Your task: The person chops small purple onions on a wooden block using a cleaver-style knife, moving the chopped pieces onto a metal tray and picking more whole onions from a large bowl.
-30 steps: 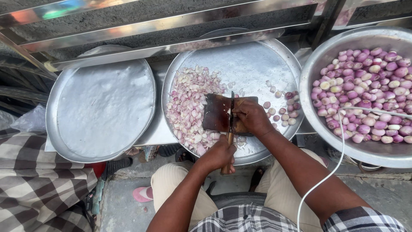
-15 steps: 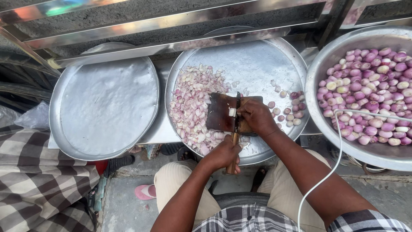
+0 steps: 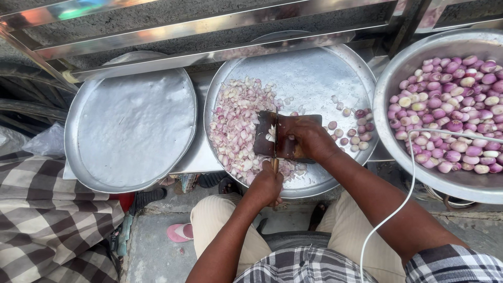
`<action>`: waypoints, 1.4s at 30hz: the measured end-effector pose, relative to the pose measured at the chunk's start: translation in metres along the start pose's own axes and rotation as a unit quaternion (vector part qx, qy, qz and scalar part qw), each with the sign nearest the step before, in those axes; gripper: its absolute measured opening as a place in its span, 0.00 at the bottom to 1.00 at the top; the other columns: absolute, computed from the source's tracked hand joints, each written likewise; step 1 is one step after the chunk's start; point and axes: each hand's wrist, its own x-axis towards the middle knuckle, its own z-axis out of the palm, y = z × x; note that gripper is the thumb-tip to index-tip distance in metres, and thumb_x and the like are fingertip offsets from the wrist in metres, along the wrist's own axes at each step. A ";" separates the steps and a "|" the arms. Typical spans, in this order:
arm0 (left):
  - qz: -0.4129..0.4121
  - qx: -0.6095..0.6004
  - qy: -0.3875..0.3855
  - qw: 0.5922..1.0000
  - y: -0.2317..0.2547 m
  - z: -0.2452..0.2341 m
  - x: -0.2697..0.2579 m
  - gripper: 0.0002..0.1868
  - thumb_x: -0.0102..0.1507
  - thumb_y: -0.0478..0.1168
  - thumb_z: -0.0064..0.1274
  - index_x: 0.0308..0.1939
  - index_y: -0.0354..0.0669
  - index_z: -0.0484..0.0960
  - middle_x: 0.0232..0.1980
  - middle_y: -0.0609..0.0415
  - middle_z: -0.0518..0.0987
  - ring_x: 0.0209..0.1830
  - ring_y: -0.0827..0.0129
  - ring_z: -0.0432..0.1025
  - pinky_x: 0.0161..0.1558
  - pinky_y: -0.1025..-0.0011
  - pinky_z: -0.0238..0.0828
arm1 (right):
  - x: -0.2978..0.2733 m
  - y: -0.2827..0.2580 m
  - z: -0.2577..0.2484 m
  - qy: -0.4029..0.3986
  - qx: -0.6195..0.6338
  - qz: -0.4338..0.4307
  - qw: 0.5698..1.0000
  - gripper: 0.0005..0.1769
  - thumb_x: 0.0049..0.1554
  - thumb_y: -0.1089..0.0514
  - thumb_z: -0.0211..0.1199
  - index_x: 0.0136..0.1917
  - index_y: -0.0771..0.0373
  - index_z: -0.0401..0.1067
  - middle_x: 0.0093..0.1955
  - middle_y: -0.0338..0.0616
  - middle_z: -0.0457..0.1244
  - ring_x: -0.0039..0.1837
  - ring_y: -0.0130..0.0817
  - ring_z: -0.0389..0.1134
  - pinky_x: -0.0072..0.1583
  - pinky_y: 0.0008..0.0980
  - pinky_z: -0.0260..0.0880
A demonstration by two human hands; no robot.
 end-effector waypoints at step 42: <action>-0.021 -0.123 -0.087 0.988 0.011 0.021 0.017 0.18 0.71 0.43 0.39 0.58 0.34 0.56 0.30 0.45 0.75 0.20 0.60 0.77 0.24 0.63 0.81 | -0.011 0.024 -0.004 0.083 0.082 0.092 0.989 0.07 0.53 0.66 0.70 0.48 0.63 0.79 0.52 0.47 0.71 0.61 0.46 0.70 0.62 0.41 0.70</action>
